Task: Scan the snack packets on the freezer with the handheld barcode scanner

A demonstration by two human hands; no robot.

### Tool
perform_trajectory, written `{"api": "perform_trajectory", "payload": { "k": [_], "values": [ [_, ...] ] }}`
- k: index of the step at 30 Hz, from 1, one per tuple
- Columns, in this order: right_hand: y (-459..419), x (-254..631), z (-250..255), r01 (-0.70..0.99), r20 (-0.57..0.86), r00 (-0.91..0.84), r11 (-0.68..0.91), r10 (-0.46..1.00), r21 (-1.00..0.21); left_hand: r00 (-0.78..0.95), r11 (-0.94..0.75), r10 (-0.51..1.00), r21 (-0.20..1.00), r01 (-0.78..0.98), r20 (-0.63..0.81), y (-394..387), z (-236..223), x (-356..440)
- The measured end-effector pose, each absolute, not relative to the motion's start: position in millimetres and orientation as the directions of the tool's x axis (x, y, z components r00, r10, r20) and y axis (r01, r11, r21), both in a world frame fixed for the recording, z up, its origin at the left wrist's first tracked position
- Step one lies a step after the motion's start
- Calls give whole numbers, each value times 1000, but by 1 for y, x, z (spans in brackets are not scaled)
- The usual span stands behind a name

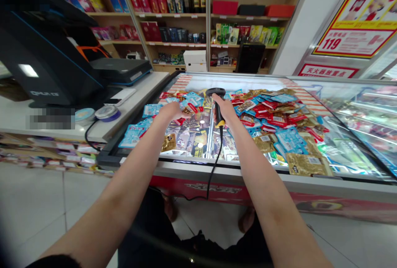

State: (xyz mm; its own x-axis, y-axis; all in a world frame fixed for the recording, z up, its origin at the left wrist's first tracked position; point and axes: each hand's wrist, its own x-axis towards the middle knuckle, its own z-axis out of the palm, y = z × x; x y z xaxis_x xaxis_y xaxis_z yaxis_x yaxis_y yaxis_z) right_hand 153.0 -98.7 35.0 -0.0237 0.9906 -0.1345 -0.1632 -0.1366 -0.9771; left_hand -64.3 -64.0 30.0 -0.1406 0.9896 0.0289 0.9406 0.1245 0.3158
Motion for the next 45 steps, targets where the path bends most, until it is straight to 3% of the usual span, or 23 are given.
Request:
{"api": "perform_trajectory", "payload": {
  "k": [4,7,11,14,22,45],
  "values": [
    [-99,157,35,-178,-123,-22,-125,992,-976,-106,88,993,291,953,46,-62,43,-51],
    [-98,160,35,-212,-97,-29,-101,995,-972,-51,2,995,502,865,85,-49,43,-37],
    [-96,164,36,-233,-98,-20,-100,995,-967,-153,-8,984,873,487,95,-27,26,-11],
    [-95,165,38,-251,-113,-2,-110,994,-962,-176,4,984,967,253,42,-15,10,8],
    [-97,171,45,-286,-140,19,-129,990,-950,-201,12,980,998,54,-1,-11,1,19],
    [-102,167,45,-289,-163,23,-150,986,-946,-186,-62,978,987,149,90,-7,-10,23]
  ]
}}
